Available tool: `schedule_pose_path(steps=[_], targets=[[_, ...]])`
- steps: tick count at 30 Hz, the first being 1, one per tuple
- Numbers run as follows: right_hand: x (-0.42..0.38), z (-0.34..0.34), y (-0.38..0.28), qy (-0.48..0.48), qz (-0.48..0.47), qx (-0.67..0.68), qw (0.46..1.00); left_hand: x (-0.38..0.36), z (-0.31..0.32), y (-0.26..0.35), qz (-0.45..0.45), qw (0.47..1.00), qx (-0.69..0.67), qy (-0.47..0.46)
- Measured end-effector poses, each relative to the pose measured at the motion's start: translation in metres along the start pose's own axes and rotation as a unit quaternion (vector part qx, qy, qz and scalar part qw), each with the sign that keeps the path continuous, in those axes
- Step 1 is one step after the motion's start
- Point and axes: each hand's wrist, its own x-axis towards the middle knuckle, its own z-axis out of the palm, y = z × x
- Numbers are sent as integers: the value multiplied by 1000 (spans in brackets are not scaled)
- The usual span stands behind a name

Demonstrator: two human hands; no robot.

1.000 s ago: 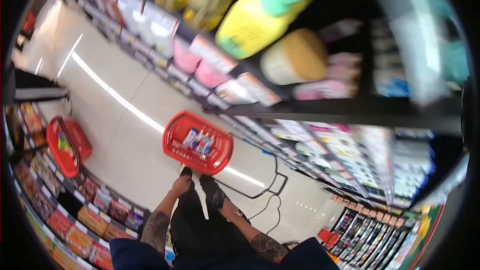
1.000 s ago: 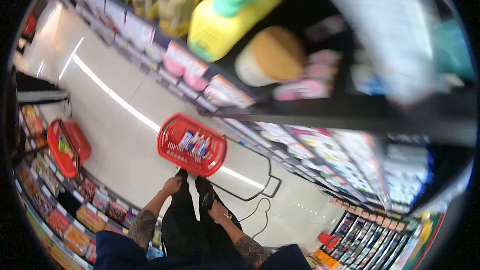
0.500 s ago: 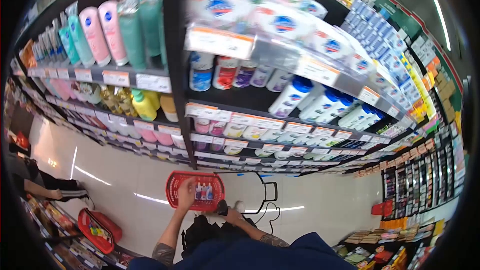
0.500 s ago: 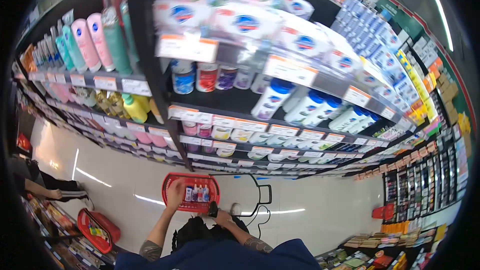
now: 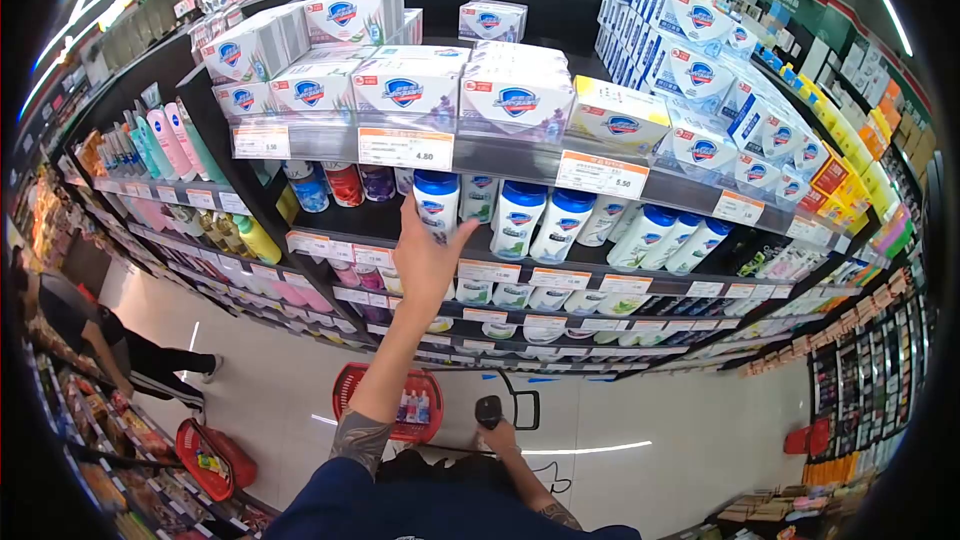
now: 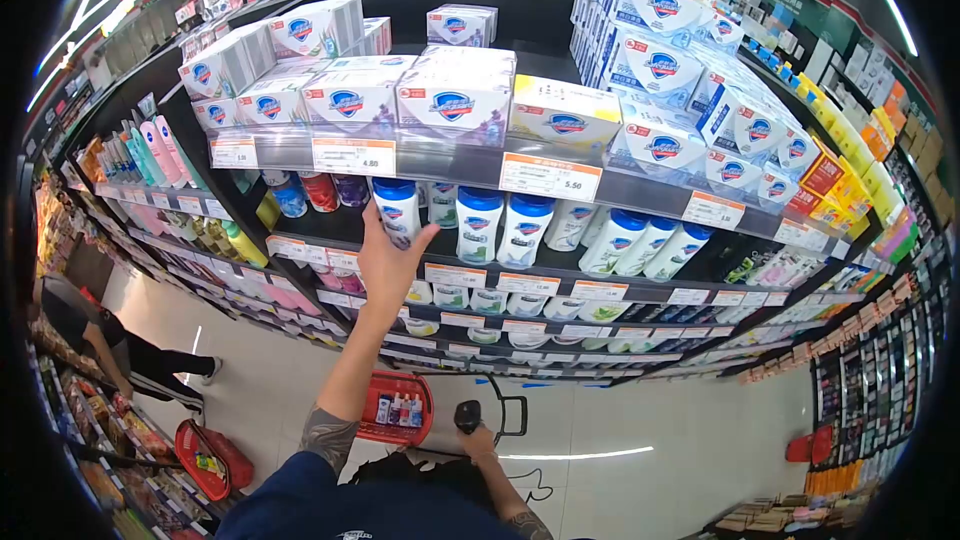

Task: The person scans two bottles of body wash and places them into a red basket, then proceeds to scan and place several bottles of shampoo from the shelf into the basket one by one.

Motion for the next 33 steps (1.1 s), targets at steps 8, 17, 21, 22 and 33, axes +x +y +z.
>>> schedule_pose_path(steps=[8,17,21,22,33], targets=[[-26,-56,14,-21,14,-9,1000,-15,-10,-28,37,985,-145,81],[-64,-71,-53,-18,-10,214,977,-92,-157,-26,-216,700,-680,-35],[-103,-78,-168,-80,-30,304,949,-111,-206,-70,-295,582,-749,-118],[-116,-77,-201,-89,-32,350,932,-115,-217,-85,-260,580,-754,-166],[-219,-61,-343,-281,-226,137,923,-132,-290,-155,-285,640,-662,-265]])
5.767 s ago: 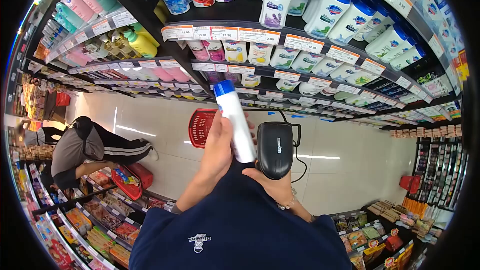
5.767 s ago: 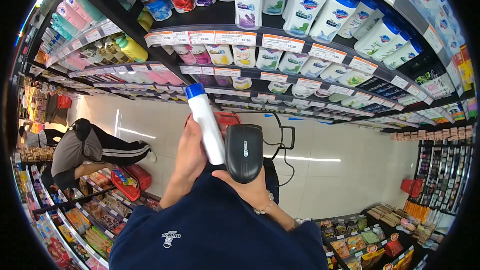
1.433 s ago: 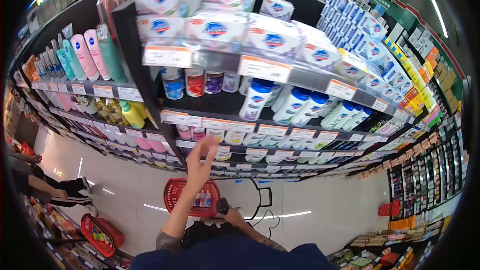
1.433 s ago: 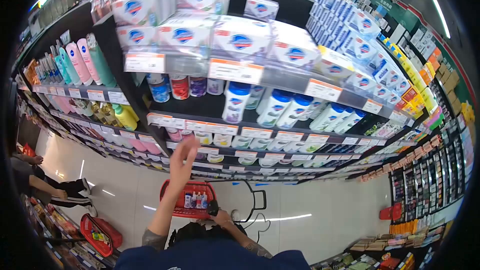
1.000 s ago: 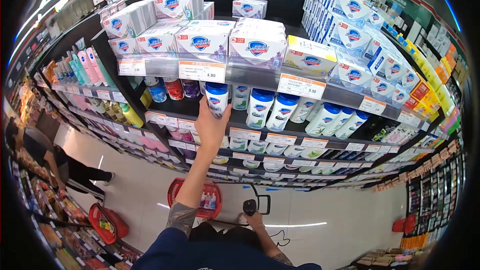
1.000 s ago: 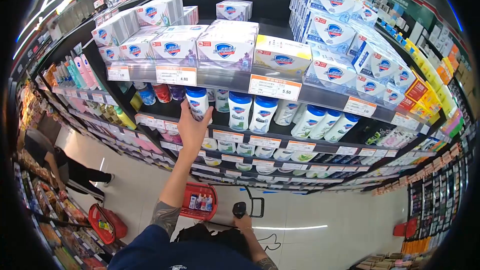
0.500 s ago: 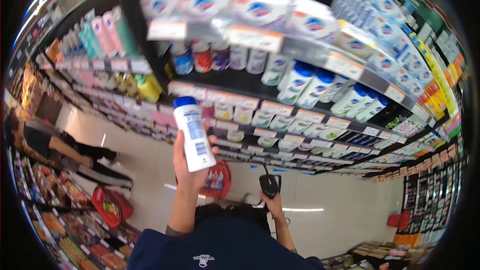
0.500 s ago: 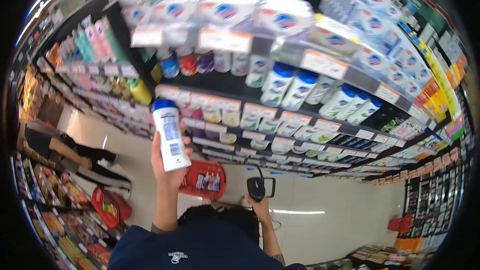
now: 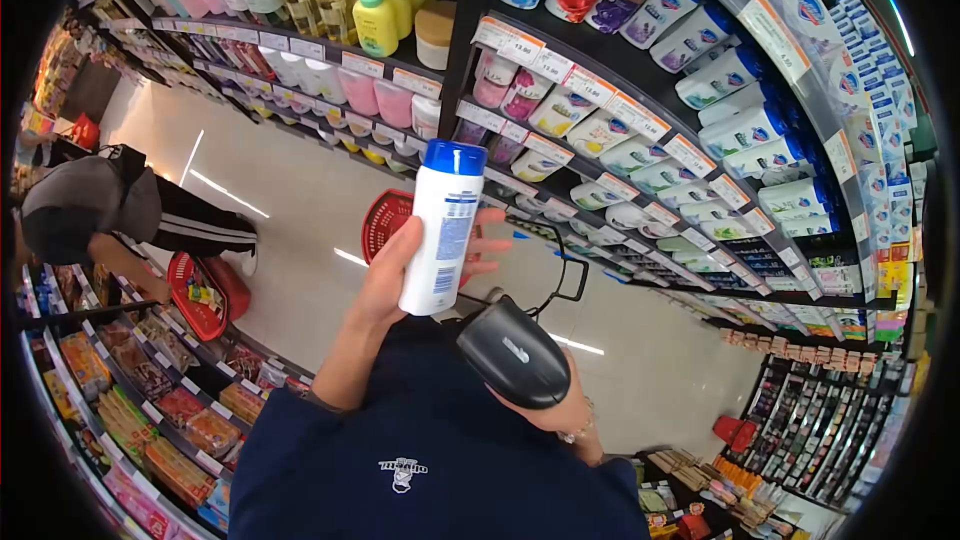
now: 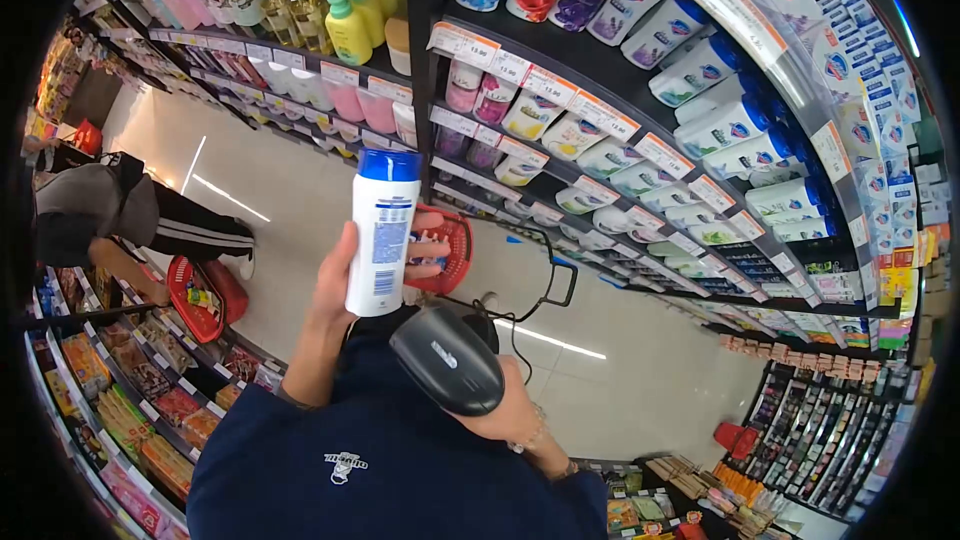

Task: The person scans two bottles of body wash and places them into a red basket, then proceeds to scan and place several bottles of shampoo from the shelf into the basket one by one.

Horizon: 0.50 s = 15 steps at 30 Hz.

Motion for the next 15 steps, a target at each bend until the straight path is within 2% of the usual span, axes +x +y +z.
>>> schedule_pose_path(steps=[3,6,7,8,11,12,15], targets=[[21,13,-14,-41,-37,-51,997,-8,-3,10,-15,994,105,23],[21,36,-9,85,51,73,992,-12,-15,10,-54,998,-22,40],[23,41,-10,115,61,121,984,-12,-8,9,-54,991,-50,110],[29,43,-14,122,117,141,975,-11,-9,8,-41,990,-43,125],[57,53,-26,205,48,207,955,-18,-25,-2,-25,988,6,152],[62,56,-23,203,55,221,952,-24,-29,-1,-57,981,20,186],[63,61,2,199,85,282,935,-24,-29,-3,-52,976,48,206]])
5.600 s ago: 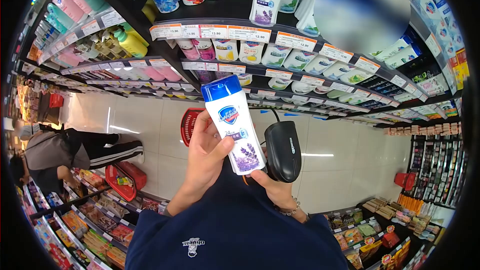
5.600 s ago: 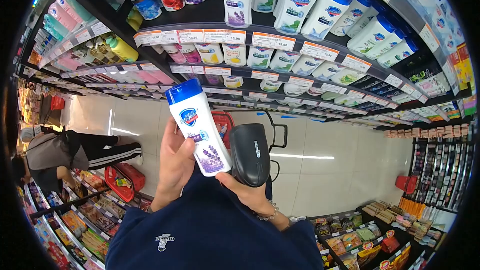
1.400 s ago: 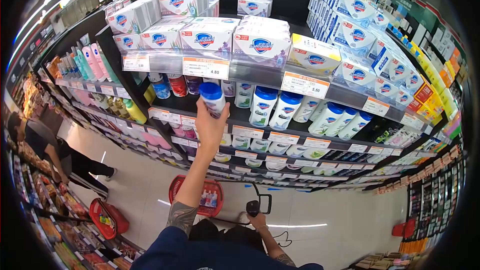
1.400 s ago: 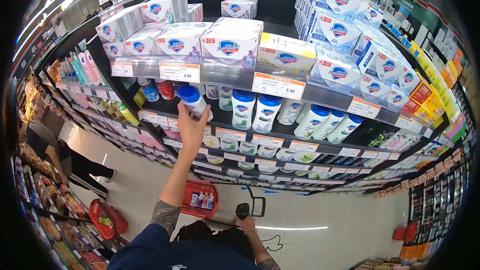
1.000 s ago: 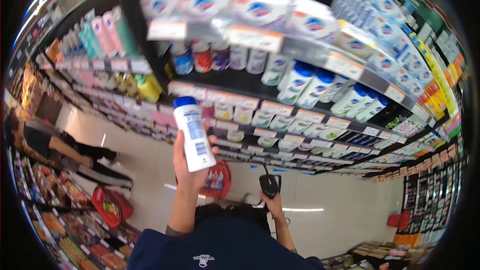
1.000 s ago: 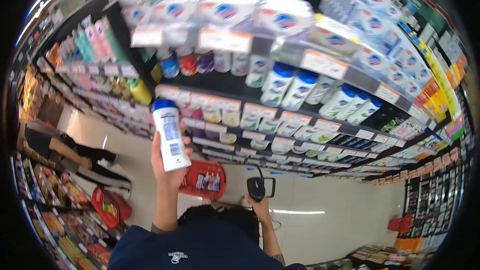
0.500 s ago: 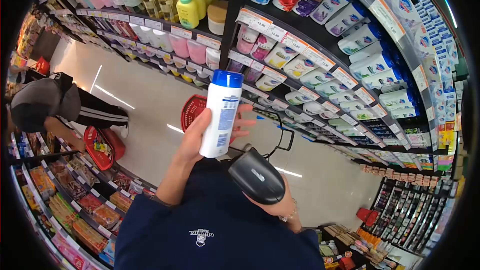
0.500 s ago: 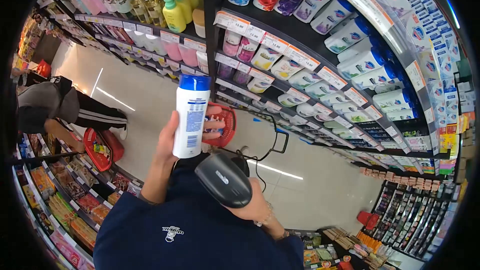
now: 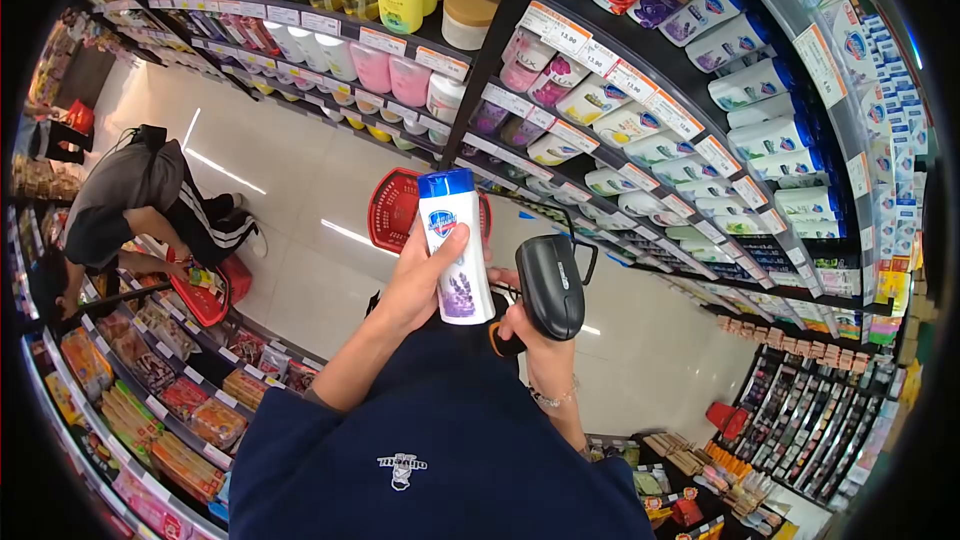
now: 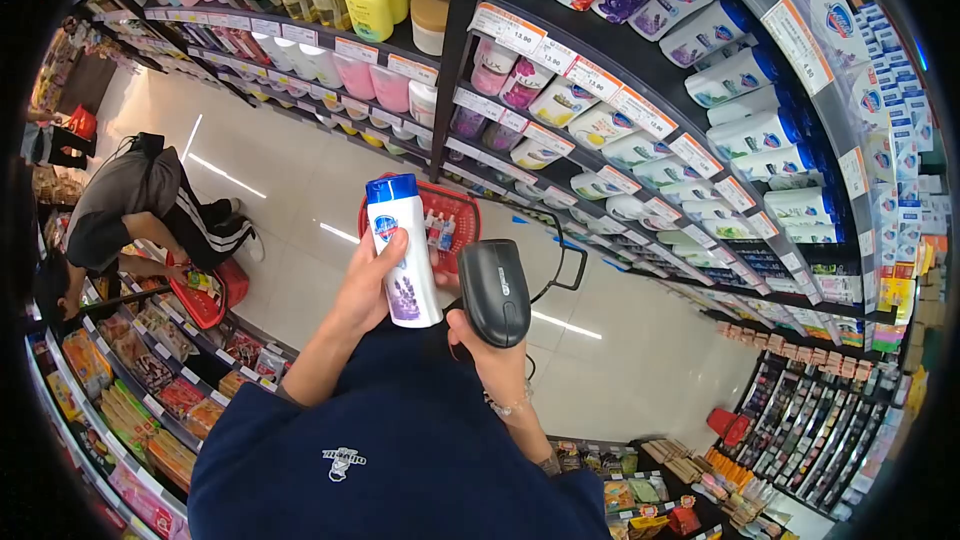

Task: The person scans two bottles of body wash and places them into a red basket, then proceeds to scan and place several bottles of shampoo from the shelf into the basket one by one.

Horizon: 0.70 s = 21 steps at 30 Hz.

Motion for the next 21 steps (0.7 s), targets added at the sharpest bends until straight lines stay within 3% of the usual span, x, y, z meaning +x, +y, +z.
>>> schedule_pose_path(steps=[8,11,14,15,17,21], targets=[[0,8,22,3,37,40,999,0,5,17,21,997,-71,-19],[5,16,30,34,7,4,999,1,0,12,8,998,-66,-18],[7,21,49,80,-140,-288,944,8,-15,-4,14,1000,14,12],[13,15,63,86,-217,-314,920,11,-23,-16,17,998,50,23],[30,9,68,11,-307,-411,858,21,-56,-42,-5,995,52,83],[63,4,116,-44,-219,-528,820,31,-106,-60,-63,980,71,173]])
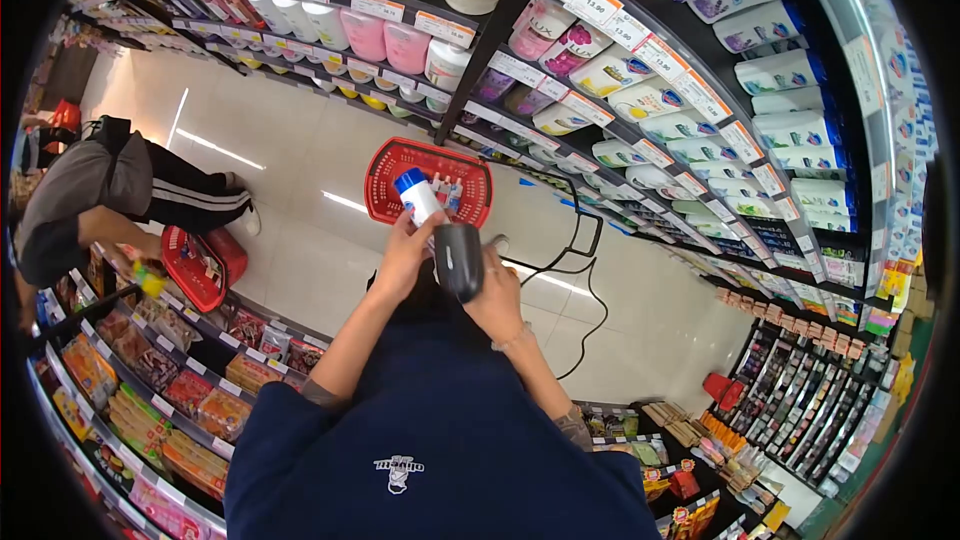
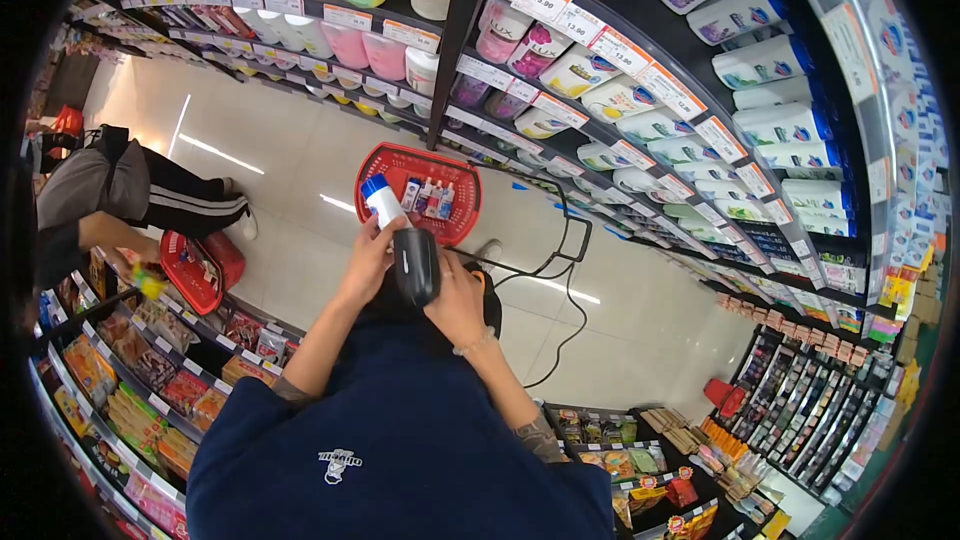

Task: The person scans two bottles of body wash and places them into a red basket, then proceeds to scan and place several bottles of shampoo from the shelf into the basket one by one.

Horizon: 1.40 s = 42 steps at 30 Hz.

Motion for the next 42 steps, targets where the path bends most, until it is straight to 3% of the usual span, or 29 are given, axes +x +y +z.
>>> schedule_pose_path(steps=[1,4,6,8,10,12,14,15,18,22,26,28,34,35,39,42], targets=[[2,16,18,-91,79,28,992,13,-18,-17,5,998,42,46],[-5,82,98,-272,169,9,947,75,-107,-105,64,963,226,133],[-19,108,144,-346,210,-29,914,110,-187,-177,24,925,308,221],[-38,136,193,-430,214,-101,871,113,-234,-210,-52,883,359,298],[-48,134,201,-442,306,-128,834,112,-275,-250,-93,849,395,339],[-62,151,226,-433,336,-135,826,105,-272,-259,-103,823,425,362],[-89,168,252,-436,346,-159,815,115,-266,-262,-125,829,415,353],[-96,181,269,-442,329,-177,815,128,-256,-256,-135,833,404,353],[-99,228,310,-461,288,-214,812,189,-269,-298,-10,857,421,297],[-109,296,355,-472,217,-233,822,311,-281,-357,40,843,461,275],[-89,355,400,-426,73,-194,880,424,-303,-391,54,768,614,174],[-76,368,409,-416,94,-157,891,469,-319,-412,65,769,603,200],[-64,371,425,-393,154,-156,893,570,-387,-480,-13,795,508,331],[-60,373,424,-391,167,-199,883,581,-397,-489,-27,795,501,340],[-61,378,439,-323,161,-132,923,613,-421,-519,-44,775,525,349],[-51,380,439,-323,168,-112,925,625,-423,-528,-63,766,539,346]])
